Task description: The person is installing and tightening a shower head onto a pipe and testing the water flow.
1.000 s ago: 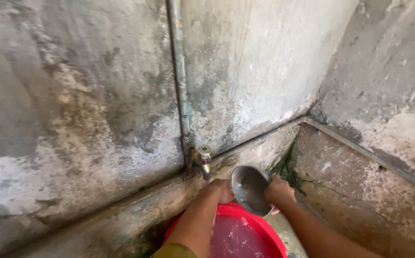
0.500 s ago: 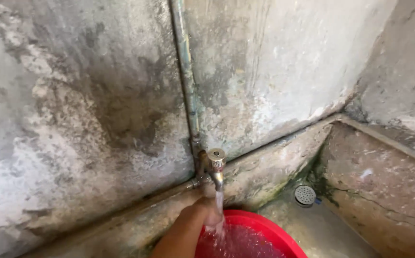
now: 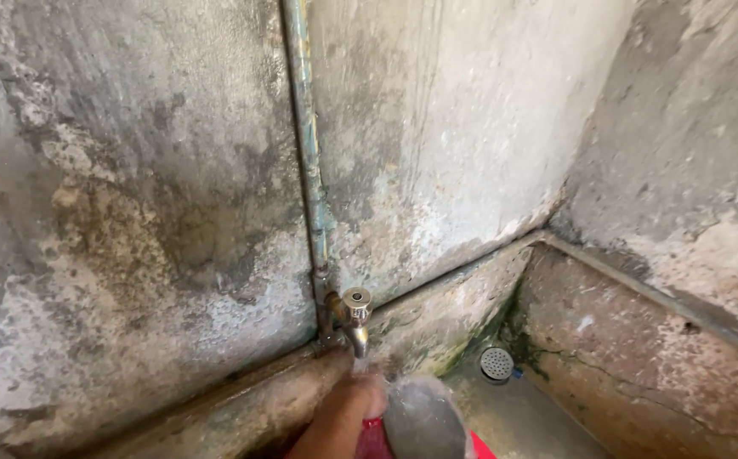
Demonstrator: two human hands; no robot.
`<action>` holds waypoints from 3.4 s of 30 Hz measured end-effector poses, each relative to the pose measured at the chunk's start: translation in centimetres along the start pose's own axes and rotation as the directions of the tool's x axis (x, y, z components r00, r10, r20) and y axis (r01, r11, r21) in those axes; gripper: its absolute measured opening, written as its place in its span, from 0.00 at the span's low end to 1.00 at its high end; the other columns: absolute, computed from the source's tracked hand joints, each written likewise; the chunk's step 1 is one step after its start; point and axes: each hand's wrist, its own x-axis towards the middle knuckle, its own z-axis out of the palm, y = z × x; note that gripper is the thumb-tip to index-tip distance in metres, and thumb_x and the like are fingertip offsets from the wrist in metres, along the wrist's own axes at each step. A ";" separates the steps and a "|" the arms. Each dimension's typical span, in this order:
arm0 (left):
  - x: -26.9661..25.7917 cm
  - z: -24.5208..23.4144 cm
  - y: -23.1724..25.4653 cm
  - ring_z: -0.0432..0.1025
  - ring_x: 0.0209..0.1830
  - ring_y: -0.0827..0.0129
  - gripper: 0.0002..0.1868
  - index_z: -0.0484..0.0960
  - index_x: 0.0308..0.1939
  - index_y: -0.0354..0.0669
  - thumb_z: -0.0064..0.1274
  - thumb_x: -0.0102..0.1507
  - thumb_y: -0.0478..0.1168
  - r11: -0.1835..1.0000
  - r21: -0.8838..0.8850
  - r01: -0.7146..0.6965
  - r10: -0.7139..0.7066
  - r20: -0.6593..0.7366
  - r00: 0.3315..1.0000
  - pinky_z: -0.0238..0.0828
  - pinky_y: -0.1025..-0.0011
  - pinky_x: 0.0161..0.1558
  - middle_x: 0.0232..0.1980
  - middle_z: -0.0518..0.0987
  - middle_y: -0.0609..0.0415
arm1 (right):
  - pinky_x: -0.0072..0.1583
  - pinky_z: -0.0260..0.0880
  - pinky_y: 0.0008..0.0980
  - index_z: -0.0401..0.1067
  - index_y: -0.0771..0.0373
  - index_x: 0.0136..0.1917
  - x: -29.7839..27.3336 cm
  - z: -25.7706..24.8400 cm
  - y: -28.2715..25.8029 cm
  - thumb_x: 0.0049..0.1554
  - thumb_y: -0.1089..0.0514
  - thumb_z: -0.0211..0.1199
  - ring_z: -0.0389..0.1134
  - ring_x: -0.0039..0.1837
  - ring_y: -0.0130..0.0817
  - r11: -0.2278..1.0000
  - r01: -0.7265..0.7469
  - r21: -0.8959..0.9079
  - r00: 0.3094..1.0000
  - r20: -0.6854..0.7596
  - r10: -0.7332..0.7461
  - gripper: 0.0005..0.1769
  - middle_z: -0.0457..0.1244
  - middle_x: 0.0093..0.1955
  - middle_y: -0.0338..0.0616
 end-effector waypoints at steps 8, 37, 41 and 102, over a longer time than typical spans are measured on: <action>-0.2 -3.1 5.5 0.66 0.71 0.46 0.27 0.69 0.68 0.43 0.50 0.64 0.39 0.977 -0.202 0.072 -0.111 -0.190 0.975 0.64 0.53 0.69 0.71 0.69 0.39 | 0.40 0.80 0.38 0.62 0.77 0.70 3.4 -13.9 -12.4 0.63 0.57 0.51 0.73 0.38 0.53 0.968 -0.195 0.157 0.966 0.200 0.162 0.27 0.66 0.48 0.72; 9.8 0.0 6.9 0.73 0.63 0.51 0.16 0.82 0.56 0.44 0.50 0.65 0.40 0.981 -0.187 -0.041 -0.036 -0.391 0.920 0.72 0.59 0.62 0.62 0.79 0.41 | 0.48 0.82 0.37 0.64 0.74 0.68 3.5 -28.2 -23.3 0.60 0.60 0.52 0.75 0.45 0.44 0.925 -0.232 0.300 0.896 0.437 0.083 0.25 0.70 0.54 0.61; 11.0 -3.8 8.8 0.76 0.56 0.48 0.14 0.84 0.52 0.47 0.45 0.67 0.41 0.908 -0.388 -0.158 -0.078 -0.528 0.846 0.73 0.55 0.58 0.56 0.81 0.42 | 0.48 0.82 0.38 0.62 0.75 0.69 3.0 -30.5 -24.1 0.61 0.60 0.50 0.75 0.46 0.50 0.942 -0.234 0.240 0.938 0.311 0.154 0.25 0.69 0.55 0.69; 2.5 17.4 -0.5 0.52 0.80 0.48 0.33 0.59 0.77 0.56 0.50 0.68 0.49 0.999 -0.038 0.018 -0.013 0.124 0.992 0.55 0.55 0.75 0.79 0.56 0.42 | 0.57 0.71 0.61 0.53 0.41 0.78 -5.0 3.3 8.9 0.58 0.62 0.47 0.70 0.55 0.66 0.920 0.003 -0.391 0.964 -0.245 -0.107 0.36 0.62 0.65 0.64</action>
